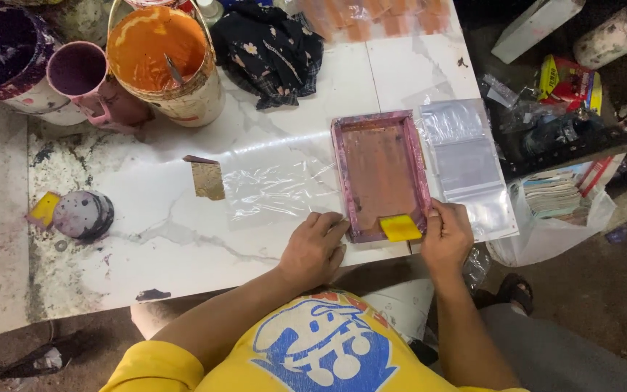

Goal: Preparing a screen printing frame by applying tape and using a scraper to secure it, then mixing orange ink in a container using a stirring stick.

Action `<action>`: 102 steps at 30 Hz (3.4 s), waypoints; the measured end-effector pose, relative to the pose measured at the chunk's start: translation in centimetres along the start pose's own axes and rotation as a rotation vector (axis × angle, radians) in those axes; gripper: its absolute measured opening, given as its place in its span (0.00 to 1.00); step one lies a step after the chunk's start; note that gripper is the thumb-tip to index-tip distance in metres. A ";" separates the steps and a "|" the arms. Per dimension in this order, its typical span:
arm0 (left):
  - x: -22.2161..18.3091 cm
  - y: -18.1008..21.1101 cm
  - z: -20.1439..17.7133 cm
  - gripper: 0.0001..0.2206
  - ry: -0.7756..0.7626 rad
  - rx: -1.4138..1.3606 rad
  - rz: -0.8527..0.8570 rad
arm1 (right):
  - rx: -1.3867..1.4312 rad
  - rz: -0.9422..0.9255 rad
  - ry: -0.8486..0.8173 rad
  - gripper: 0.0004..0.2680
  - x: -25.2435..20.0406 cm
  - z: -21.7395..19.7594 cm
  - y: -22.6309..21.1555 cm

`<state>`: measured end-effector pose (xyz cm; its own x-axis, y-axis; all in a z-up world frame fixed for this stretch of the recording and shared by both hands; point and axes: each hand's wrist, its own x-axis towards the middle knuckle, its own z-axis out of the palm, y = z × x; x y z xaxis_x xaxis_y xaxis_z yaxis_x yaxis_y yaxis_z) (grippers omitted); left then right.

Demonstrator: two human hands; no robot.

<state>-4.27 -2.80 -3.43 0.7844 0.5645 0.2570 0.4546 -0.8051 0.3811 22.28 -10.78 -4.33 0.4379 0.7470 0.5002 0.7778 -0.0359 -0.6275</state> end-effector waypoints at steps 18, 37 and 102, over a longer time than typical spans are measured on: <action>0.4 0.3 -0.4 0.20 0.185 -0.093 0.079 | -0.054 0.002 0.019 0.06 -0.8 1.0 3.0; 3.0 -0.3 -0.2 0.18 0.496 -0.083 -0.011 | 0.160 0.088 0.126 0.08 -0.1 -0.6 -0.9; 8.0 -10.0 -8.8 0.27 0.820 -0.839 -0.507 | 0.632 0.057 -0.182 0.06 22.4 23.3 -10.6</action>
<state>-6.24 11.38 2.59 -0.0232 0.9611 0.2753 -0.0147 -0.2757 0.9611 13.32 21.78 -0.42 0.3443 0.8579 0.3814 0.3172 0.2761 -0.9073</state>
